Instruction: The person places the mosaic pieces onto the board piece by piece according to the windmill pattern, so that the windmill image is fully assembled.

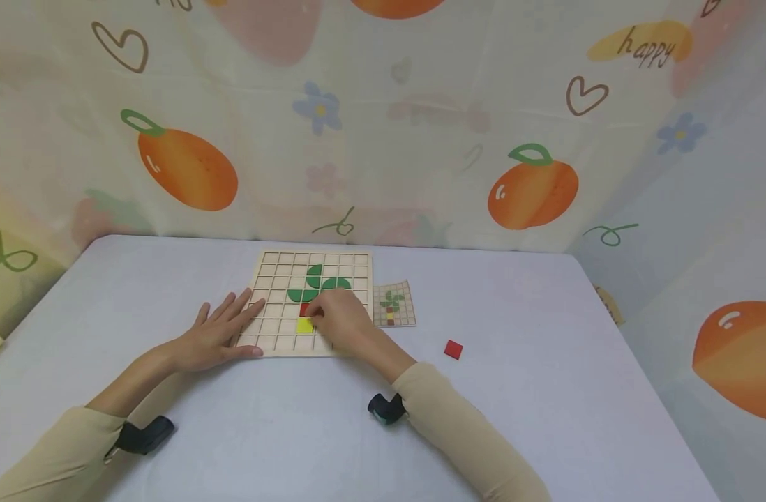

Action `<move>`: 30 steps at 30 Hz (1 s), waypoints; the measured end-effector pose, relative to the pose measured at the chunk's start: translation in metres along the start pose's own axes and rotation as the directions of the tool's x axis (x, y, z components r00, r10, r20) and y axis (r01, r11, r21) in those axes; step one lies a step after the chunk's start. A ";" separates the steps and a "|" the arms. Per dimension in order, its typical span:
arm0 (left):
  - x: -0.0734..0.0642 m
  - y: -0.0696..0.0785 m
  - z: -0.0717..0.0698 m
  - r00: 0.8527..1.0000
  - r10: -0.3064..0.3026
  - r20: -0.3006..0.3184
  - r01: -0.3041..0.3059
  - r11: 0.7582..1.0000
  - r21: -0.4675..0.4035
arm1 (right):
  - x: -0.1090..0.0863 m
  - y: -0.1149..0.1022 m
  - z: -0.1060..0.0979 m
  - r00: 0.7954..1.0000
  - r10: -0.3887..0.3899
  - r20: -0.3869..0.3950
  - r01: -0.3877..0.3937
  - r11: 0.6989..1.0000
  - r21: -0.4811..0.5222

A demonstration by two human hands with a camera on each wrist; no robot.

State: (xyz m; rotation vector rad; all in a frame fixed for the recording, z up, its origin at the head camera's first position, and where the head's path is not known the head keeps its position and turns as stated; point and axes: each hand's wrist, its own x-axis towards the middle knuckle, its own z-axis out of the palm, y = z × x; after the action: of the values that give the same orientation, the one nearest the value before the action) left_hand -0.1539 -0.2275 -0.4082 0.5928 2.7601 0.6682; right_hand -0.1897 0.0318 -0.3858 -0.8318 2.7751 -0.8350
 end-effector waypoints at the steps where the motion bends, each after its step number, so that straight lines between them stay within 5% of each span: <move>1: 0.000 0.000 0.000 1.000 0.000 0.000 0.000 1.000 -0.001 | -0.001 0.000 -0.002 1.000 0.003 0.001 -0.003 1.000 0.001; 17: 0.000 -0.001 0.001 1.000 -0.012 0.005 0.012 1.000 -0.002 | -0.025 0.024 -0.038 0.998 0.056 0.029 -0.057 0.998 0.016; 30: -0.001 0.001 -0.001 1.000 -0.007 0.008 0.008 1.000 -0.018 | -0.051 0.052 -0.063 0.997 -0.036 0.071 0.037 0.999 -0.013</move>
State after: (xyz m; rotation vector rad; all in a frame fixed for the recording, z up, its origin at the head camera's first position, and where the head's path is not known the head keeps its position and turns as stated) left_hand -0.1533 -0.2272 -0.4064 0.5800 2.7445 0.6860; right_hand -0.1883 0.1248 -0.3628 -0.8996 2.7154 -0.7759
